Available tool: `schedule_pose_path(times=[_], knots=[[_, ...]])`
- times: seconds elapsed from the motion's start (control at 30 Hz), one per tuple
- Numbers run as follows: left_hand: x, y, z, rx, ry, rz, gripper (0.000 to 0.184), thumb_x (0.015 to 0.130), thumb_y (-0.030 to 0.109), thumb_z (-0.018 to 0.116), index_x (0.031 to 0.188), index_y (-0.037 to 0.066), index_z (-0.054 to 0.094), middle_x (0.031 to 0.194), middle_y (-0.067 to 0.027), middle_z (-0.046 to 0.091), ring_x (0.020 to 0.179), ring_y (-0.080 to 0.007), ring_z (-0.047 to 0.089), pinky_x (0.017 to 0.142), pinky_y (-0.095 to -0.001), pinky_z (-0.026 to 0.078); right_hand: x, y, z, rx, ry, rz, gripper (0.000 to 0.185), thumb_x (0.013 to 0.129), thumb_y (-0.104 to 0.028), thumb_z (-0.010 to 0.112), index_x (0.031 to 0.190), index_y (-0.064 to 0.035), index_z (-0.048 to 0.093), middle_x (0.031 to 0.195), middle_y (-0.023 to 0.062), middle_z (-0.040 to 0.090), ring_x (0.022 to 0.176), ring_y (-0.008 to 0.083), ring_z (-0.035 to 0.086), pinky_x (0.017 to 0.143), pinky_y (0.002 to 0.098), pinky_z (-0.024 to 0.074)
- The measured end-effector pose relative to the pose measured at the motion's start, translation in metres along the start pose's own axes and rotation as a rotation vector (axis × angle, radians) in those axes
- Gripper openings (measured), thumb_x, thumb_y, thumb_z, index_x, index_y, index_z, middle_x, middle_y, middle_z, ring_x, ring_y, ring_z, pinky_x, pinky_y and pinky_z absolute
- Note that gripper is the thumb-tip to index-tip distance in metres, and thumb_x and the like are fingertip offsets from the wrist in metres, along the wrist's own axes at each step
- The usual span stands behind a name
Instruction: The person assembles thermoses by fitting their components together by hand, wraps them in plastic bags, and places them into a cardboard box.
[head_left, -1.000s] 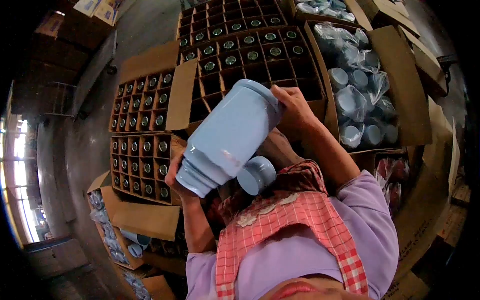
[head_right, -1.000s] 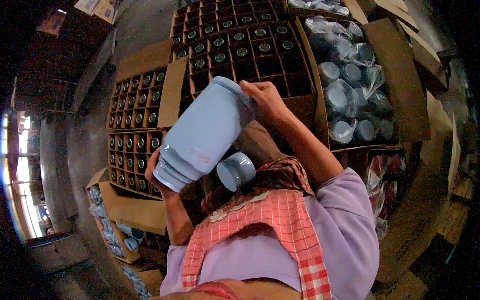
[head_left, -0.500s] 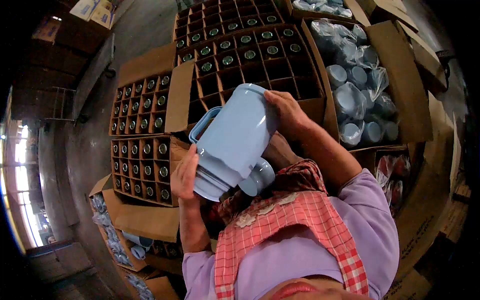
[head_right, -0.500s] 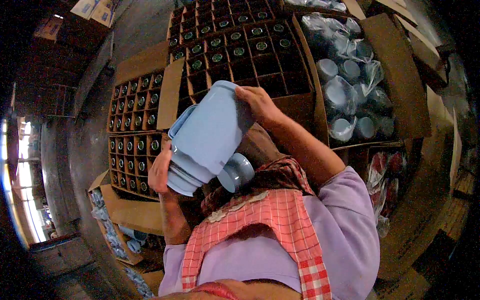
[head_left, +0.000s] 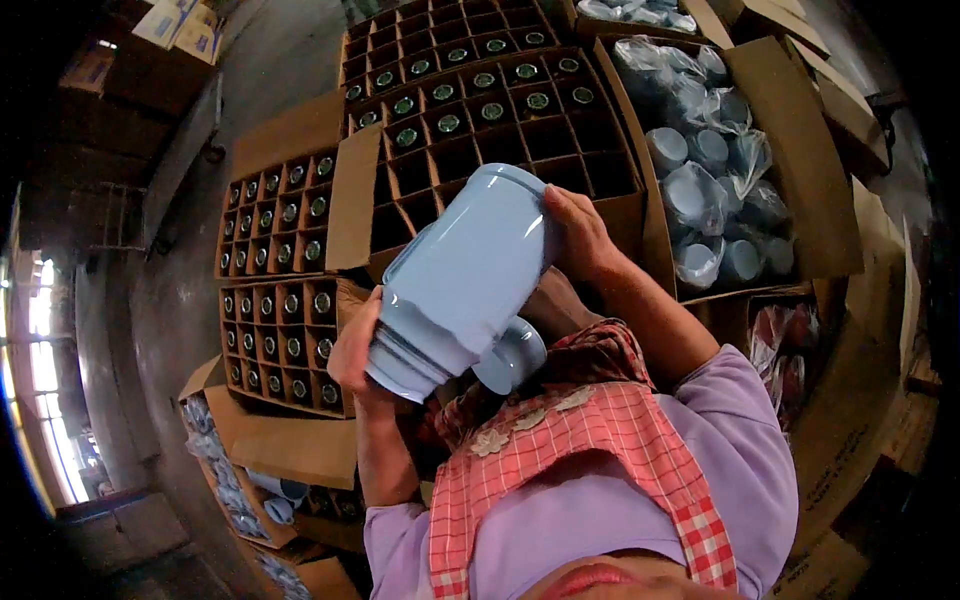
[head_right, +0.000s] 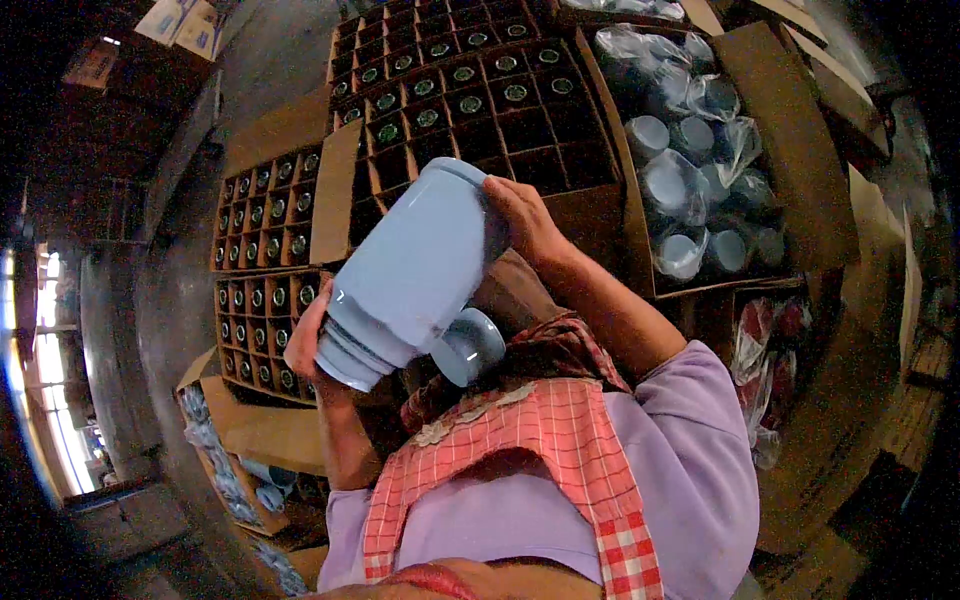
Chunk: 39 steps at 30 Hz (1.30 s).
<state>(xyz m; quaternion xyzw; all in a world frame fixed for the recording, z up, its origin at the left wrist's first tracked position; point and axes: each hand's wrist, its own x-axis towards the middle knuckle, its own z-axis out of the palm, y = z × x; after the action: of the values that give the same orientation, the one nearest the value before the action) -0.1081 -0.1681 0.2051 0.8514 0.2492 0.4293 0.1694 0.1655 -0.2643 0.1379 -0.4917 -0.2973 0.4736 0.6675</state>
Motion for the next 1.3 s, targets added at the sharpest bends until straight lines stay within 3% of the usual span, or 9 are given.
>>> schedule_pose_path(times=[0.1, 0.37, 0.6, 0.73, 0.93, 1.03, 1.13, 1.2, 1.3], knots=[[0.002, -0.003, 0.0, 0.073, 0.002, 0.22, 0.025, 0.082, 0.009, 0.062, 0.102, -0.006, 0.064, 0.101, -0.0194, 0.067, 0.091, -0.0251, 0.067, 0.075, -0.0326, 0.055, 0.012, -0.019, 0.0, 0.065, 0.042, 0.163, 0.044, 0.093, -0.045, 0.045, 0.096, -0.0035, 0.058, 0.078, 0.006, 0.053, 0.072, 0.0135, 0.054, 0.06, 0.0294, 0.0457], [-0.048, -0.078, 0.012, -0.351, -0.068, -0.438, 0.021, 0.084, 0.01, 0.058, 0.097, -0.004, 0.065, 0.094, -0.0144, 0.068, 0.082, -0.0233, 0.066, 0.074, -0.0294, 0.053, -0.01, -0.025, -0.005, 0.137, 0.016, 0.058, 0.023, 0.089, -0.02, 0.059, 0.095, 0.0022, 0.064, 0.094, 0.0102, 0.065, 0.087, 0.0196, 0.062, 0.076, 0.0316, 0.0508], [-0.035, -0.061, 0.019, -0.704, -0.081, -0.6, 0.023, 0.086, 0.013, 0.056, 0.099, -0.004, 0.064, 0.095, -0.0139, 0.067, 0.085, -0.0222, 0.065, 0.077, -0.0297, 0.052, -0.007, -0.05, -0.005, -0.969, -0.198, -1.171, 0.029, 0.062, -0.008, 0.072, 0.092, -0.0118, 0.069, 0.107, 0.0085, 0.063, 0.09, 0.0253, 0.063, 0.073, 0.0327, 0.0552], [-0.021, -0.033, 0.011, -0.426, -0.076, -0.348, 0.024, 0.087, 0.014, 0.055, 0.101, -0.004, 0.063, 0.096, -0.0137, 0.067, 0.087, -0.0216, 0.065, 0.079, -0.0299, 0.051, -0.013, -0.063, 0.0, -1.14, -0.242, -1.284, 0.037, 0.059, -0.01, 0.071, 0.096, -0.012, 0.066, 0.104, 0.006, 0.063, 0.085, 0.0234, 0.062, 0.064, 0.0308, 0.0554], [-0.006, -0.013, 0.003, -0.263, -0.063, -0.101, 0.026, 0.088, 0.016, 0.054, 0.102, -0.004, 0.062, 0.098, -0.0133, 0.066, 0.09, -0.0207, 0.064, 0.081, -0.0302, 0.05, -0.014, -0.058, -0.006, -1.011, -0.265, -1.101, 0.031, 0.058, -0.007, 0.07, 0.087, -0.0054, 0.058, 0.088, 0.0083, 0.061, 0.07, 0.0268, 0.057, 0.058, 0.0348, 0.0493], [-0.02, -0.034, 0.003, -0.614, -0.039, -0.435, 0.027, 0.088, 0.017, 0.053, 0.103, -0.004, 0.062, 0.099, -0.0131, 0.066, 0.091, -0.0202, 0.063, 0.082, -0.0303, 0.049, -0.023, -0.057, -0.01, -0.917, -0.241, -0.721, 0.022, 0.069, -0.004, 0.064, 0.09, 0.0004, 0.059, 0.084, 0.0107, 0.063, 0.072, 0.0249, 0.06, 0.065, 0.0317, 0.0499], [-0.028, -0.046, 0.001, -1.094, 0.052, -0.772, 0.028, 0.089, 0.018, 0.052, 0.104, -0.004, 0.062, 0.099, -0.0129, 0.066, 0.093, -0.0198, 0.063, 0.084, -0.0304, 0.049, -0.026, -0.052, -0.004, -0.309, -0.13, -0.119, 0.022, 0.08, -0.007, 0.058, 0.099, 0.0031, 0.061, 0.09, 0.0089, 0.066, 0.077, 0.0174, 0.062, 0.069, 0.0295, 0.0505], [-0.027, -0.043, -0.003, -1.132, 0.054, -0.785, 0.029, 0.089, 0.019, 0.052, 0.105, -0.004, 0.061, 0.1, -0.0128, 0.066, 0.093, -0.0195, 0.062, 0.084, -0.0305, 0.048, -0.02, -0.055, -0.01, -0.222, -0.129, -0.058, 0.028, 0.084, -0.005, 0.056, 0.109, 0.0055, 0.06, 0.093, 0.0084, 0.067, 0.079, 0.0136, 0.063, 0.069, 0.0273, 0.0514], [-0.001, -0.001, -0.023, -0.064, -0.145, -0.16, 0.032, 0.092, 0.016, 0.048, 0.106, -0.011, 0.058, 0.105, -0.0154, 0.065, 0.096, -0.0216, 0.063, 0.083, -0.0309, 0.05, -0.019, -0.071, -0.004, -0.203, -0.055, 0.072, 0.029, 0.082, -0.002, 0.056, 0.11, 0.0063, 0.06, 0.093, 0.0103, 0.067, 0.078, 0.0151, 0.064, 0.067, 0.0266, 0.0522]])
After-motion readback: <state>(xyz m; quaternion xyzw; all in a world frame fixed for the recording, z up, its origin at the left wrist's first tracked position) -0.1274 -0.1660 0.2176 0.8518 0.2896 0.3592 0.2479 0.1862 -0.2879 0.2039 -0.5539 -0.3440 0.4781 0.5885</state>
